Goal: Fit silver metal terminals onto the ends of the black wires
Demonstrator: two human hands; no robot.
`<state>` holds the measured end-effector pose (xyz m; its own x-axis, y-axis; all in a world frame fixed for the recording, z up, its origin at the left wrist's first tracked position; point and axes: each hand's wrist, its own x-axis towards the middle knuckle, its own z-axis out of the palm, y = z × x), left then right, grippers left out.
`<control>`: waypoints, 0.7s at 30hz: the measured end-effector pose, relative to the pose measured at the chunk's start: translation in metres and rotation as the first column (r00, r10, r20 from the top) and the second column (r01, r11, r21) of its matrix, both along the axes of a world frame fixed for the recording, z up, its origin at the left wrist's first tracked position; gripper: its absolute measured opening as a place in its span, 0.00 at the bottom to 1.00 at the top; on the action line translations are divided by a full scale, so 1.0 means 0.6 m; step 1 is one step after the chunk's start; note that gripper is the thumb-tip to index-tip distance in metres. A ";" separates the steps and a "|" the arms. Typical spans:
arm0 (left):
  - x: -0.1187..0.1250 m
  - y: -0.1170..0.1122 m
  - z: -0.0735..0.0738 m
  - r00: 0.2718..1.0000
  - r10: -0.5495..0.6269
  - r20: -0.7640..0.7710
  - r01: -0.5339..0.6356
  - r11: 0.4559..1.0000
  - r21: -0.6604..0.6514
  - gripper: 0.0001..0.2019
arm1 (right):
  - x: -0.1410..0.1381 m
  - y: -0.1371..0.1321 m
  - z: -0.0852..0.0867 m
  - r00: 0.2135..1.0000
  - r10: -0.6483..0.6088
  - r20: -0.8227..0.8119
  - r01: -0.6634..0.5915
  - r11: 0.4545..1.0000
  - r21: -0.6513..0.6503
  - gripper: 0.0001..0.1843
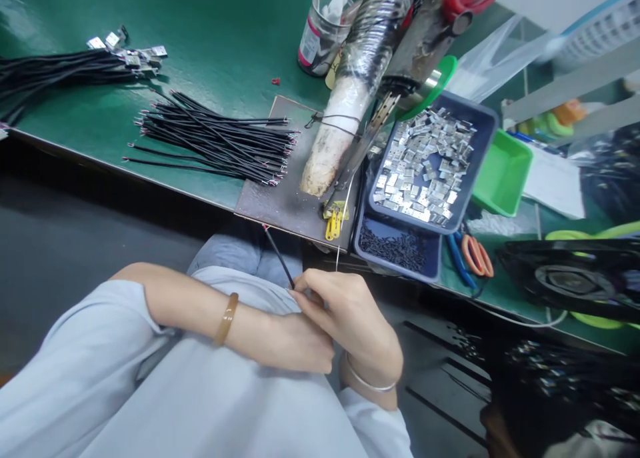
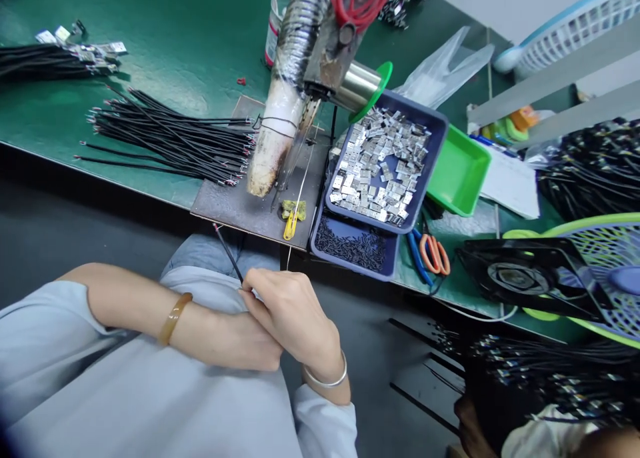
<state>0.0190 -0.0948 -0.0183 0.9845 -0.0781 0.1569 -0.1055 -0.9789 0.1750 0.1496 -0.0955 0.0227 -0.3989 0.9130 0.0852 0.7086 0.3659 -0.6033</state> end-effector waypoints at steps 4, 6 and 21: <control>-0.007 0.012 0.001 0.988 -0.006 0.157 0.010 1.000 -0.022 0.15 | 0.004 -0.002 0.011 0.997 -0.041 -0.064 0.042 0.999 0.027 0.11; -0.017 0.029 0.010 0.922 0.019 0.387 0.013 0.997 -0.079 0.10 | 0.013 -0.008 0.025 0.982 -0.149 -0.115 0.155 0.987 0.050 0.11; -0.061 0.097 0.027 0.466 0.885 -0.023 0.124 -0.091 -0.988 0.08 | -0.022 0.017 -0.007 0.973 -0.126 0.195 0.022 0.887 0.462 0.14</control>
